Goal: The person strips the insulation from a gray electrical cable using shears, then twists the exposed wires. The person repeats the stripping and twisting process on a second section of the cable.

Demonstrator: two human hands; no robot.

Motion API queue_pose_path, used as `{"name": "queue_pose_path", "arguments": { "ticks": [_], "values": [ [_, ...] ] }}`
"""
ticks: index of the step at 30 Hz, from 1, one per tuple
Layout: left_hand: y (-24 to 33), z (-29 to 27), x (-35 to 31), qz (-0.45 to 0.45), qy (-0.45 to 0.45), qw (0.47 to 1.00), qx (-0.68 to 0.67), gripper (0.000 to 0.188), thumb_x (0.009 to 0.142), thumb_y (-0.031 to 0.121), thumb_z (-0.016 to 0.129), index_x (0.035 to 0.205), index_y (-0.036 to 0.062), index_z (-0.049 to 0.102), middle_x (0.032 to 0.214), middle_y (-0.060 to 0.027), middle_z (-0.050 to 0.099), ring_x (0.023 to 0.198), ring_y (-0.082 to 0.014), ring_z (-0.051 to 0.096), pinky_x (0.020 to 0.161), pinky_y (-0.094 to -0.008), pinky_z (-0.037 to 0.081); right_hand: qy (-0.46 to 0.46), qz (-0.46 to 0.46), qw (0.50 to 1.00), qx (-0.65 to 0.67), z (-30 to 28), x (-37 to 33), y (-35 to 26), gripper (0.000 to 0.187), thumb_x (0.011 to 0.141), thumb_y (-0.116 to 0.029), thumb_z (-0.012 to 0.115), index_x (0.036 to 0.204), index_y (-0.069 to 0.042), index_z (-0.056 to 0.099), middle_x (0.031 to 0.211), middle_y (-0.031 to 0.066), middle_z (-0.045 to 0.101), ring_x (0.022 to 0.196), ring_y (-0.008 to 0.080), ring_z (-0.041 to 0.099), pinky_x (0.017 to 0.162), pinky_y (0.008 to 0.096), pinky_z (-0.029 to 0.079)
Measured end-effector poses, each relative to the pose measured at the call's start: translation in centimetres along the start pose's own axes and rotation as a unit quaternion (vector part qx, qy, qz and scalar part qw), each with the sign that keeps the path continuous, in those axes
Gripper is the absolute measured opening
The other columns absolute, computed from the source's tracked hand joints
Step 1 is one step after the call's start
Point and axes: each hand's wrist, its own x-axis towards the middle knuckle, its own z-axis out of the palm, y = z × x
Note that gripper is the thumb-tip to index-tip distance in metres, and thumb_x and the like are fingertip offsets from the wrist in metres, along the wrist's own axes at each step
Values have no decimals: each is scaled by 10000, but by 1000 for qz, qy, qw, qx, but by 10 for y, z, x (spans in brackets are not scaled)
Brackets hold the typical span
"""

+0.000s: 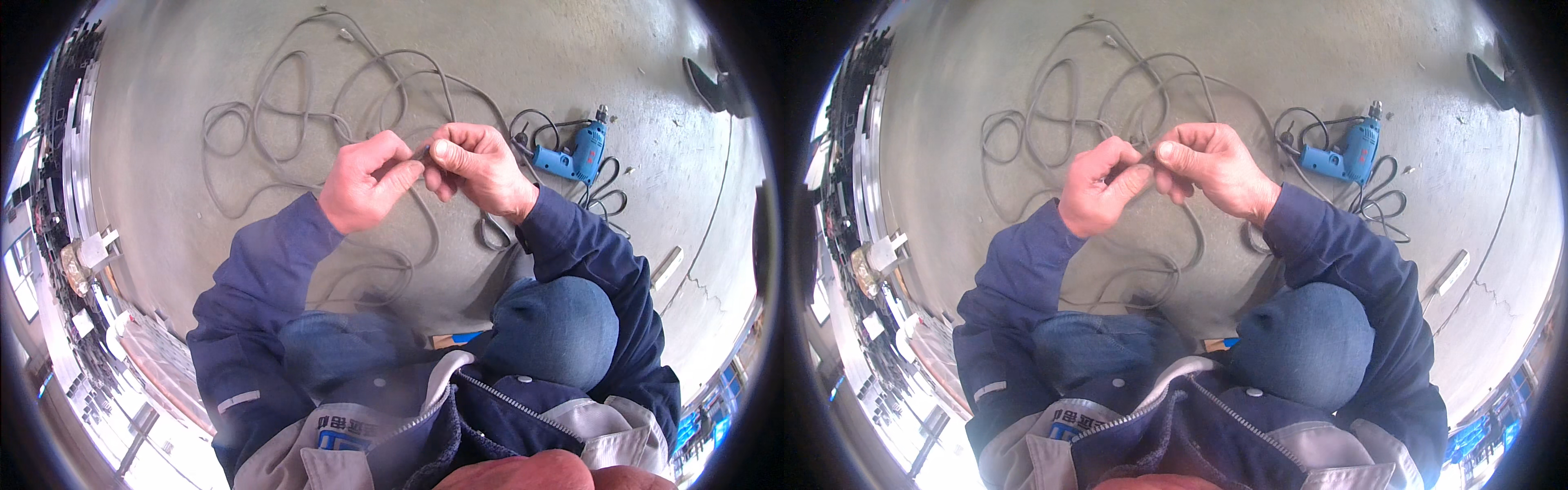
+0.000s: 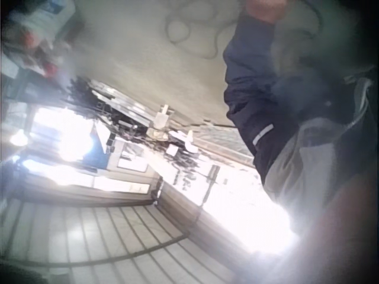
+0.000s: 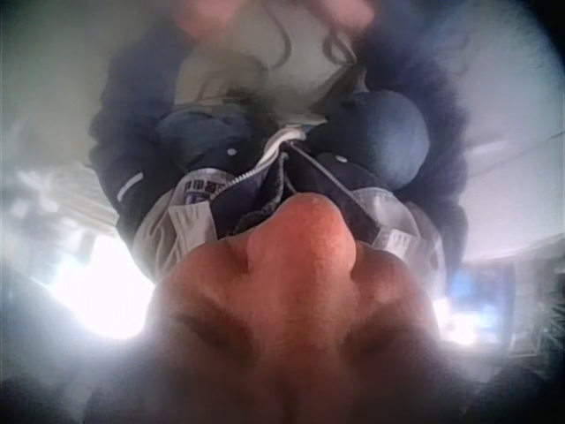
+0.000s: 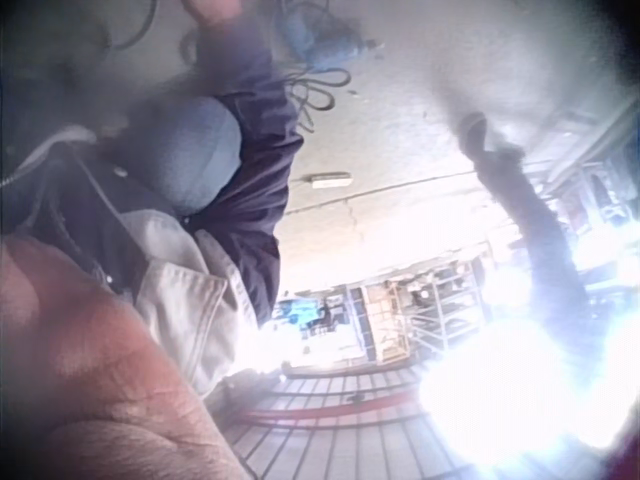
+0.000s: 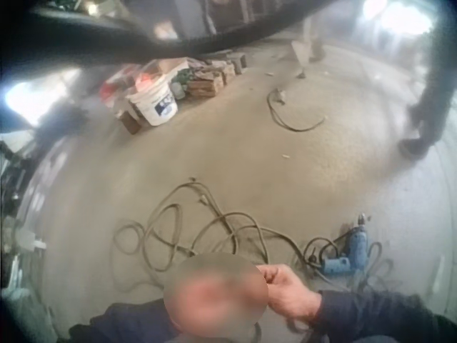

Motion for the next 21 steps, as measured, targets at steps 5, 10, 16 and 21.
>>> {"name": "queue_pose_path", "arguments": {
  "ticks": [5,10,16,21],
  "values": [
    [-4,10,0,0,15,996,-90,117,968,65,650,878,20,593,735,6,566,687,-53,496,598,-251,417,-4,-28,998,-56,-5,1,9,252,975,-254,691,1049,-15,664,841,38,691,683,90,624,608,243,472],
    [-12,3,-8,-65,22,995,-67,131,1001,104,596,896,26,588,720,55,492,653,-30,408,575,-226,348,47,-87,939,-328,-57,-14,48,222,909,-177,708,1044,-8,666,849,107,716,681,212,673,649,356,527],
    [-41,12,-7,-123,53,982,-133,134,1029,145,575,955,35,594,717,77,477,633,-9,391,550,-209,324,51,180,623,-760,-120,-94,136,698,821,-195,722,1441,-111,413,1096,192,593,1014,401,622,825,508,534],
    [-51,28,-1,-130,50,980,-145,152,1038,168,582,976,30,594,720,64,500,634,-17,422,555,-211,352,72,118,639,-756,-131,-110,174,823,826,-128,677,1555,-109,296,1105,234,557,982,398,630,773,497,553]
  ]
}}
